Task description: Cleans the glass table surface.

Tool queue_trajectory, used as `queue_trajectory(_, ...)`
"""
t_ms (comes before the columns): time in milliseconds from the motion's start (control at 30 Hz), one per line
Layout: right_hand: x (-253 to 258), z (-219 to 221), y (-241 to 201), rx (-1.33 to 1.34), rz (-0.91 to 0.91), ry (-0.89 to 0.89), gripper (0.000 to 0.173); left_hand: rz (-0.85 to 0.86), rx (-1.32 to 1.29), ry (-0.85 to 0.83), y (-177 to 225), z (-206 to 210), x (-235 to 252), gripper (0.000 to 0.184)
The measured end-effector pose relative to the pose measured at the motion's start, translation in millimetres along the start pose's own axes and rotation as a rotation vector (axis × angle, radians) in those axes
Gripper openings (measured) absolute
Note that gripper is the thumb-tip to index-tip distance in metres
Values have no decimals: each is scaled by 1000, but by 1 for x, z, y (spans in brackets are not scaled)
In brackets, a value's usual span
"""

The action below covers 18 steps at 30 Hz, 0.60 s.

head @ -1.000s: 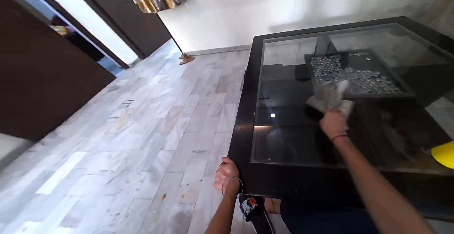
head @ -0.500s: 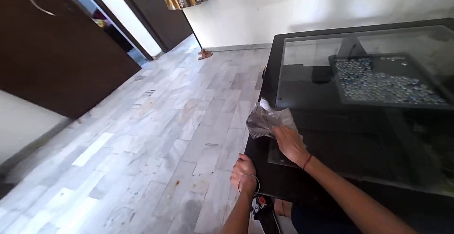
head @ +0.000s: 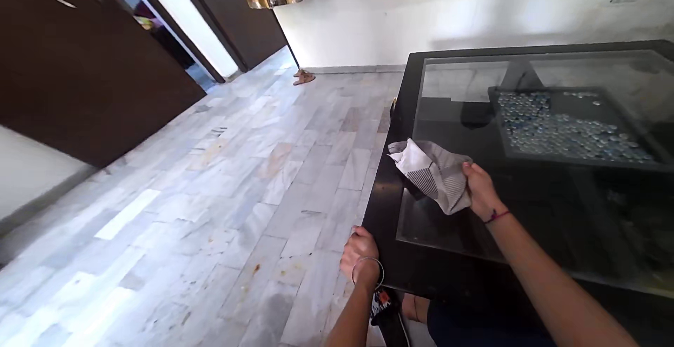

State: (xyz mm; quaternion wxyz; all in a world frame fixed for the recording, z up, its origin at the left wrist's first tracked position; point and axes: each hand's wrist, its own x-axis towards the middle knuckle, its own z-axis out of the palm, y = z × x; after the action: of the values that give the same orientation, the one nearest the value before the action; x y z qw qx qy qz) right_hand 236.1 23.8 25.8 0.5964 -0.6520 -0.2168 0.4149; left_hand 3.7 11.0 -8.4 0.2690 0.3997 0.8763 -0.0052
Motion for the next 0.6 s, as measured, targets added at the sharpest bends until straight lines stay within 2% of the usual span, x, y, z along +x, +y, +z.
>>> queue_trajectory(133,16,-27,2,158,85,5,38,10,13,-7,0,-1,-1,71)
queue_trajectory(233,18,-39,5,69,26,-57,34,15,20,-6,0,-1,-1,71)
queue_trajectory(367,6,-24,3,-406,-406,-101,27,14,19,3,0,0,0,71)
queue_trajectory(467,-9,-3,7,-911,-661,-247,37,15,27,-9,0,-1,-1,72)
queue_trajectory(533,-21,11,19,-1221,-689,-368,60,14,28,-15,0,-2,-1,72)
queue_trajectory(600,-28,26,30,-1435,-629,-438,68,9,34,-20,1,-2,0,72)
